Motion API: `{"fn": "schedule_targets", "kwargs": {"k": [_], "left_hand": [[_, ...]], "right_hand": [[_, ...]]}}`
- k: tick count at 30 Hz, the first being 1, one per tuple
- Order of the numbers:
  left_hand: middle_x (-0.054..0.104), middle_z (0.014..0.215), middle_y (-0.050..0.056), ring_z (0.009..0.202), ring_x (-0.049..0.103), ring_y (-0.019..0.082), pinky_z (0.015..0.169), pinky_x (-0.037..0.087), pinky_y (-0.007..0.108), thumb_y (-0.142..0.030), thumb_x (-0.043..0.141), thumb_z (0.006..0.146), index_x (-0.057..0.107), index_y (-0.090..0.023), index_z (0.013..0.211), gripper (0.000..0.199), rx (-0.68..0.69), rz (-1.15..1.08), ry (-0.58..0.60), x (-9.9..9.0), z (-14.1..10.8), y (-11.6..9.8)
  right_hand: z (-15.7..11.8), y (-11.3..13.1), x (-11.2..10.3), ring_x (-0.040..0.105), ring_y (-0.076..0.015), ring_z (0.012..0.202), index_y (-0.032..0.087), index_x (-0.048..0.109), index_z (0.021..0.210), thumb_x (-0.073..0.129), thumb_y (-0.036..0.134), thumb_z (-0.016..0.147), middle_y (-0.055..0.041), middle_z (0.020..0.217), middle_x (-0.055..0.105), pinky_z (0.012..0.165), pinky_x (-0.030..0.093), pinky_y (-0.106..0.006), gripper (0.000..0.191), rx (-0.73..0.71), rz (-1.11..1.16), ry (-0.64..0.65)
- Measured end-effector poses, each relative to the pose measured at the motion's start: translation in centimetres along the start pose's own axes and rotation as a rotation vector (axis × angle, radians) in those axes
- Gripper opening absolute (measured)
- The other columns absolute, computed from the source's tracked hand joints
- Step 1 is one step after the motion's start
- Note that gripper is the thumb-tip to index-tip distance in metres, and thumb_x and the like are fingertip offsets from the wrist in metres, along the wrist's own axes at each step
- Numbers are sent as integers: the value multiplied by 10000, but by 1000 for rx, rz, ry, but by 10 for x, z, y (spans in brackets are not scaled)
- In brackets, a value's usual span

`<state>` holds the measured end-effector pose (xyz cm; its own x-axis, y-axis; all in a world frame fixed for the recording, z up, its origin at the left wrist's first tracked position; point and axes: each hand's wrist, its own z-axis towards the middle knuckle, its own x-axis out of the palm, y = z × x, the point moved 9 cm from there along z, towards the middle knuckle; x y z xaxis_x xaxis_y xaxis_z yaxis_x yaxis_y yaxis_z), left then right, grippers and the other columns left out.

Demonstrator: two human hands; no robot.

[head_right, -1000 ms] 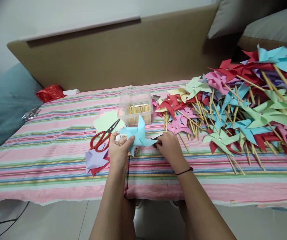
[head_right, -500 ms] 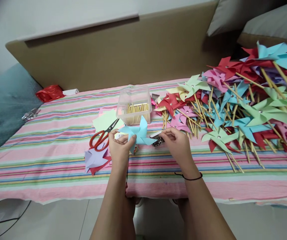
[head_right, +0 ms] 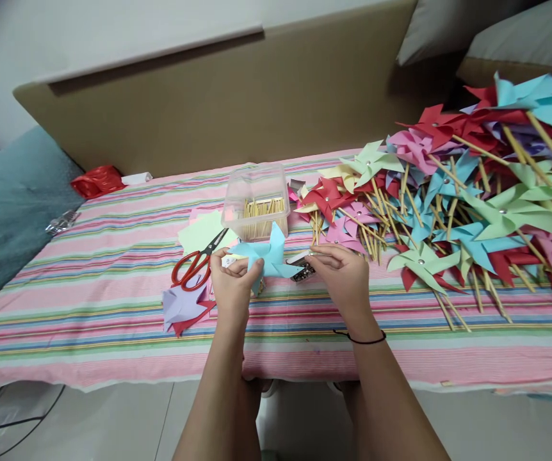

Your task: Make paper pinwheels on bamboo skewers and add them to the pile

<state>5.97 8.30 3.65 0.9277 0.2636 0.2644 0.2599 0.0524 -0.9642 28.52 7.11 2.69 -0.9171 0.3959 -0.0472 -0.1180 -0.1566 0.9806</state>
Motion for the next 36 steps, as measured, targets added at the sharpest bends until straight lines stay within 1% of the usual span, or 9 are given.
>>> {"fn": "schedule_targets", "kwargs": {"k": [5,7,11,15,17,21,24,29,36], "left_hand": [[668,579,-74,472,583,89,574,455,209,-166,721,602,317,-244,941,533,38,29,-10,2,-2,0],[662,574,-80,457,565,81,564,447,202,-166,720,603,313,-245,945,538,36,42,-2,4,-2,1],[657,579,-80,429,543,77,532,435,195,-170,720,601,310,-247,940,537,22,73,4,6,-3,4],[663,583,-76,420,545,83,522,437,197,-174,726,591,308,-254,937,548,19,61,7,9,-5,2],[672,592,-69,434,559,88,533,443,200,-169,727,588,306,-256,939,555,21,38,21,12,-7,1],[662,582,-83,434,555,82,543,450,200,-172,727,609,303,-258,936,542,45,9,34,17,-10,-6],[662,590,-84,448,558,78,547,449,195,-167,732,617,309,-256,950,546,68,-13,28,19,-13,-10],[650,581,-96,468,563,75,571,449,196,-141,728,623,316,-256,964,547,80,-31,37,20,-15,-12],[647,576,-94,484,572,77,582,448,196,-145,738,627,321,-253,961,546,88,-58,70,23,-16,-11]], "right_hand": [[-3,32,-8,676,-220,817,209,737,742,771,264,670,-56,822,685,768,603,-394,96,-205,-25,-99],[-6,42,-8,675,-220,817,230,743,753,750,250,700,-47,806,701,762,596,-392,57,-238,-13,-111],[-13,44,9,685,-216,735,242,750,775,727,267,735,-26,776,733,715,587,-392,53,-167,18,15],[-21,47,34,671,-201,768,239,741,792,683,285,776,-27,818,732,685,556,-341,76,-201,-25,184],[-24,48,39,635,-175,692,231,729,788,670,286,781,-23,770,714,627,521,-310,80,-226,-79,194],[-25,50,37,529,-134,564,232,711,784,649,282,790,-6,701,670,539,439,-279,80,-246,-151,121],[-24,51,35,571,-154,633,242,714,790,647,285,805,-12,749,689,581,454,-288,81,-241,-113,97],[-23,58,37,627,-204,846,262,713,742,693,260,780,-16,804,691,769,503,-348,43,-322,-52,122],[-22,58,36,615,-184,825,257,724,746,708,211,765,-22,803,659,747,509,-327,52,-316,-10,138]]}}
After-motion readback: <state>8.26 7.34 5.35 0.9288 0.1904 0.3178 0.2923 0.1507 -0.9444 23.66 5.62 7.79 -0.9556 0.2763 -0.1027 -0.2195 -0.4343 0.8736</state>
